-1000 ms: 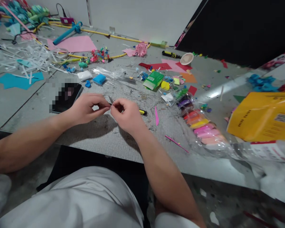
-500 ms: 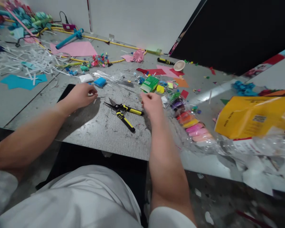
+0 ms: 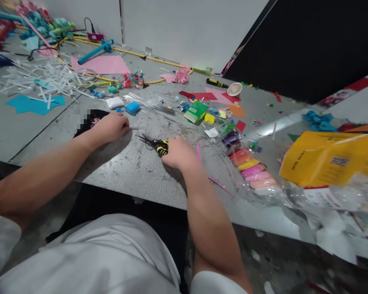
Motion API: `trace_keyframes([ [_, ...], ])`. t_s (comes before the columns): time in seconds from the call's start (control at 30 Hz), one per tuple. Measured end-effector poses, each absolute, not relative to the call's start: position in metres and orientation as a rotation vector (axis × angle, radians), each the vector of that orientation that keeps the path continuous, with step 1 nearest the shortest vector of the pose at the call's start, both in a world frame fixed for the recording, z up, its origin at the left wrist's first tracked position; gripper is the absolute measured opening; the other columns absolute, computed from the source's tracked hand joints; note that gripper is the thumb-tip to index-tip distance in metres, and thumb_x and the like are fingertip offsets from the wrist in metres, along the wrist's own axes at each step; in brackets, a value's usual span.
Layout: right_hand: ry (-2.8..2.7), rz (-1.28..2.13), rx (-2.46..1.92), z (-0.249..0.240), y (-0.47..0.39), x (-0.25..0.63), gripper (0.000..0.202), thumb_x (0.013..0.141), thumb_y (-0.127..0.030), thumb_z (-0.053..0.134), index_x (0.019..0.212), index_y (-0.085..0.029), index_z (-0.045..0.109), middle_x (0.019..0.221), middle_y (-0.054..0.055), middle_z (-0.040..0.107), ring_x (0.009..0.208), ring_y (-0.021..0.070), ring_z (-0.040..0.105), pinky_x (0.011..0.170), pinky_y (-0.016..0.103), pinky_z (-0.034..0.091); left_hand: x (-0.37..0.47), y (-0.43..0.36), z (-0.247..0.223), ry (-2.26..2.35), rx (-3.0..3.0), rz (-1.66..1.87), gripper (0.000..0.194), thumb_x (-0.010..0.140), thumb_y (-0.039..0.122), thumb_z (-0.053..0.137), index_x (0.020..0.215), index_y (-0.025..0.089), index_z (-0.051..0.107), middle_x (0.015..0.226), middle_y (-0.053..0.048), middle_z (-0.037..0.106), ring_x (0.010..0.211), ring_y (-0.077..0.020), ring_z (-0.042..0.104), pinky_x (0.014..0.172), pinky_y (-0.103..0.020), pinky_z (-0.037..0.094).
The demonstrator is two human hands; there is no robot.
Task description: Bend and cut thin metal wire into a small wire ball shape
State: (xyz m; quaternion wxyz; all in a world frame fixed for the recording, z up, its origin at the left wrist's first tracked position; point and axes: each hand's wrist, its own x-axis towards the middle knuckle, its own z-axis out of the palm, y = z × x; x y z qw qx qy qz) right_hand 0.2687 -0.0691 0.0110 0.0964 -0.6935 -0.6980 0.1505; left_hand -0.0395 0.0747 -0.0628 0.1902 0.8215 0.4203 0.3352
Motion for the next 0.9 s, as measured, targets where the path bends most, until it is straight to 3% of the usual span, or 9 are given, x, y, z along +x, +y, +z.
trace_keyframes([
  [0.17, -1.910, 0.400, -2.050, 0.012, -0.062, 0.270, 0.031, 0.079, -0.017, 0.086, 0.102, -0.028, 0.070, 0.120, 0.015, 0.085, 0.109, 0.0319, 0.075, 0.097, 0.042, 0.058, -0.039, 0.079, -0.061, 1.189, 2.402, 0.907, 0.031, 0.097, 0.015, 0.090, 0.081, 0.028, 0.066, 0.079, 0.000, 0.062, 0.085, -0.0227, 0.049, 0.095, -0.037, 0.056],
  [0.27, -1.774, 0.417, -2.060, 0.014, -0.055, 0.278, 0.031, 0.085, -0.021, 0.079, 0.115, -0.027, 0.073, 0.120, 0.015, 0.087, 0.108, 0.0328, 0.078, 0.097, 0.043, 0.059, -0.040, 0.084, -0.062, 1.176, 2.410, 0.927, 0.029, 0.094, 0.017, 0.093, 0.081, 0.028, 0.069, 0.077, -0.001, 0.066, 0.082, -0.0222, 0.050, 0.088, -0.037, 0.053],
  [0.4, -1.635, 0.442, -2.048, 0.013, -0.051, 0.285, 0.021, 0.091, -0.031, 0.078, 0.110, -0.029, 0.071, 0.115, 0.013, 0.087, 0.105, 0.0320, 0.079, 0.094, 0.043, 0.060, -0.039, 0.089, -0.064, 1.141, 2.375, 1.002, 0.027, 0.092, 0.016, 0.094, 0.081, 0.026, 0.071, 0.079, -0.001, 0.070, 0.080, -0.0197, 0.047, 0.080, -0.036, 0.045],
  [0.57, -1.584, 0.436, -1.961, 0.019, -0.055, 0.279, 0.020, 0.092, -0.042, 0.079, 0.102, -0.031, 0.065, 0.105, 0.011, 0.087, 0.102, 0.0307, 0.078, 0.092, 0.042, 0.060, -0.034, 0.085, -0.057, 1.084, 2.264, 1.138, 0.035, 0.104, 0.032, 0.097, 0.083, 0.026, 0.069, 0.077, 0.002, 0.067, 0.078, -0.0165, 0.049, 0.076, -0.036, 0.043],
  [0.7, -1.630, 0.407, -1.838, 0.035, -0.061, 0.274, 0.028, 0.095, -0.055, 0.076, 0.103, -0.032, 0.063, 0.106, 0.012, 0.088, 0.100, 0.0306, 0.078, 0.094, 0.044, 0.060, -0.026, 0.064, -0.041, 1.051, 2.149, 1.238, 0.017, 0.116, 0.037, 0.084, 0.110, 0.021, 0.083, 0.094, -0.003, 0.082, 0.081, -0.0159, 0.063, 0.075, -0.035, 0.049],
  [0.77, -1.665, 0.396, -1.789, 0.043, -0.064, 0.274, 0.034, 0.093, -0.061, 0.078, 0.101, -0.032, 0.062, 0.101, 0.010, 0.086, 0.096, 0.0308, 0.077, 0.092, 0.045, 0.059, -0.021, 0.047, -0.031, 1.007, 1.982, 1.268, 0.023, 0.116, 0.039, 0.082, 0.126, 0.019, 0.089, 0.098, -0.006, 0.086, 0.081, -0.0179, 0.068, 0.073, -0.034, 0.053],
  [0.9, -1.827, 0.358, -1.705, 0.055, -0.070, 0.278, 0.035, 0.089, -0.059, 0.083, 0.092, -0.033, 0.060, 0.084, 0.004, 0.077, 0.083, 0.0294, 0.069, 0.084, 0.044, 0.055, -0.011, 0.010, -0.011, 0.853, 1.732, 1.178, 0.030, 0.112, 0.037, 0.080, 0.132, 0.020, 0.096, 0.093, -0.006, 0.084, 0.083, -0.0208, 0.075, 0.075, -0.034, 0.062],
])
